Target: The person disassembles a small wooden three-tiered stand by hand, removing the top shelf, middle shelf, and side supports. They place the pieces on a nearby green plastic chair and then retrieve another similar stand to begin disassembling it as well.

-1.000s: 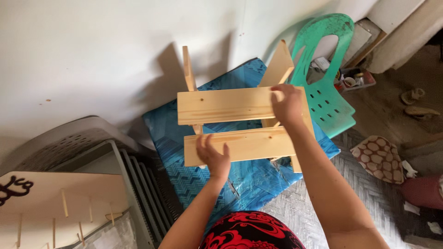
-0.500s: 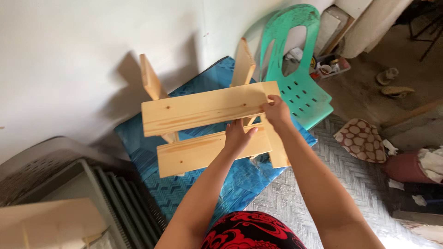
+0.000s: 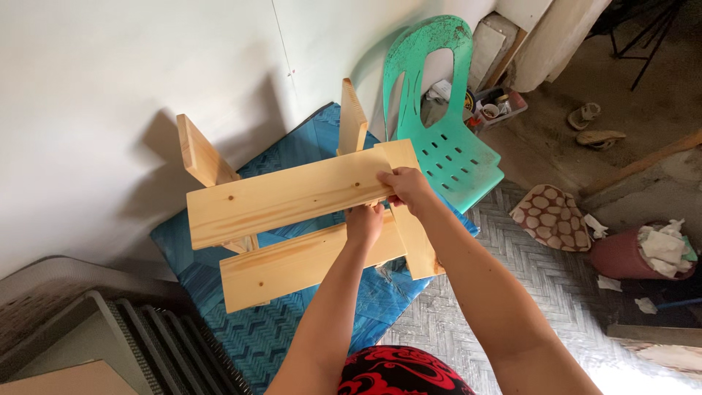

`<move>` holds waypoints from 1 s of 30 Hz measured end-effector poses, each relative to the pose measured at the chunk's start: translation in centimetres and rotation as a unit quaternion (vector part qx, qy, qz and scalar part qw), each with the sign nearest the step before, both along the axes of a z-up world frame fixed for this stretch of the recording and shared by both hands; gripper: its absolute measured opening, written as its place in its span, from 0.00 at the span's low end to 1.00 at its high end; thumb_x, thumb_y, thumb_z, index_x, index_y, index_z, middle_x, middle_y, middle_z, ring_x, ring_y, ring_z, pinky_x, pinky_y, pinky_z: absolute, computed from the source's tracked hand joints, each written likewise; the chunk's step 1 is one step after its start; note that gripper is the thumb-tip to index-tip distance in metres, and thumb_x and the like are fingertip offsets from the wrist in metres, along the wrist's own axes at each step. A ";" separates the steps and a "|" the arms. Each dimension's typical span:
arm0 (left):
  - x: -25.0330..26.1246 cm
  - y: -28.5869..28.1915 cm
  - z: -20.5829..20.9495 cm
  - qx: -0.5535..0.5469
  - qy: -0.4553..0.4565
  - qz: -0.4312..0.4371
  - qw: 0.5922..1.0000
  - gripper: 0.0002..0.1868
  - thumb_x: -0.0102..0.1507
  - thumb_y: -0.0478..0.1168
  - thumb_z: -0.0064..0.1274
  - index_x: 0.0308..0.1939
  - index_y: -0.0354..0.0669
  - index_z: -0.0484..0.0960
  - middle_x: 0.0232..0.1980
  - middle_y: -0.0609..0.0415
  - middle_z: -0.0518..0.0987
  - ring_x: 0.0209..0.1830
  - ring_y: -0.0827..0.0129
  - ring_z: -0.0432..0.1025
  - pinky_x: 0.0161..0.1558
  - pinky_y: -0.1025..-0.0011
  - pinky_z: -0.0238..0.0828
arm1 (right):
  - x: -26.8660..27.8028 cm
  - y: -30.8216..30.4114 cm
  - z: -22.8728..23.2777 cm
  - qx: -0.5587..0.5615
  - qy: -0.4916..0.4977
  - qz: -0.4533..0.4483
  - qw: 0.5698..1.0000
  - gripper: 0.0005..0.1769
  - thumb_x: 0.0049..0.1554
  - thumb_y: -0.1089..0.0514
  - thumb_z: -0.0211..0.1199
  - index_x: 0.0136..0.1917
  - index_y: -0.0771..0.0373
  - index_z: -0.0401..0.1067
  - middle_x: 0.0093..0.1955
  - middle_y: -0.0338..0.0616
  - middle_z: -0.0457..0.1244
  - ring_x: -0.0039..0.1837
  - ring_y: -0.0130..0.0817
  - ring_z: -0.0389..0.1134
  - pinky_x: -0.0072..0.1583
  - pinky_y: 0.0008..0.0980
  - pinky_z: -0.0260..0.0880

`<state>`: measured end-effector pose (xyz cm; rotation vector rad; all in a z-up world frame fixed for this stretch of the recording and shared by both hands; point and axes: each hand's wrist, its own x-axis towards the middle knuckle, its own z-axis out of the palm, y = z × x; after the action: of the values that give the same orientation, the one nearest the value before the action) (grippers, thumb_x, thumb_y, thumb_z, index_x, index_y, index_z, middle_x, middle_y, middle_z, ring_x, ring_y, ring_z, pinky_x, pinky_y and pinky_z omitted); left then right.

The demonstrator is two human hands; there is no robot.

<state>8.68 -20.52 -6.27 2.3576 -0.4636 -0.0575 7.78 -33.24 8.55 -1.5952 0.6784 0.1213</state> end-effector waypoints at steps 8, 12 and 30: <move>0.1 -0.3 0.6 -0.049 0.049 0.028 0.997 0.31 0.65 0.49 0.51 0.69 0.42 0.62 0.65 0.39 0.72 0.63 0.44 0.70 0.70 0.37 0.50 | 0.1 -0.6 5.4 -0.010 -0.012 0.012 1.000 0.20 0.57 0.47 0.68 0.48 0.68 0.74 0.34 0.46 0.67 0.30 0.30 0.65 0.32 0.30 0.62; -0.2 0.4 3.0 -0.038 0.093 0.018 0.995 0.33 0.65 0.51 0.54 0.70 0.43 0.61 0.68 0.42 0.70 0.68 0.48 0.67 0.72 0.36 0.45 | -0.5 0.0 5.6 0.016 -0.008 -0.005 1.000 0.19 0.58 0.47 0.66 0.51 0.66 0.75 0.38 0.44 0.68 0.34 0.31 0.66 0.35 0.31 0.66; -3.8 14.8 9.3 -0.729 0.390 0.115 0.551 0.21 0.68 0.39 0.51 0.65 0.56 0.67 0.64 0.59 0.74 0.63 0.62 0.73 0.67 0.59 0.69 | -7.2 1.6 1.3 0.142 -0.084 -0.065 0.984 0.22 0.61 0.51 0.62 0.61 0.71 0.70 0.52 0.45 0.69 0.51 0.34 0.72 0.52 0.37 0.76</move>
<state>4.86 -5.69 3.03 0.5166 0.2660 -0.4014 0.57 -31.61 9.84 -1.2684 0.6026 -0.0137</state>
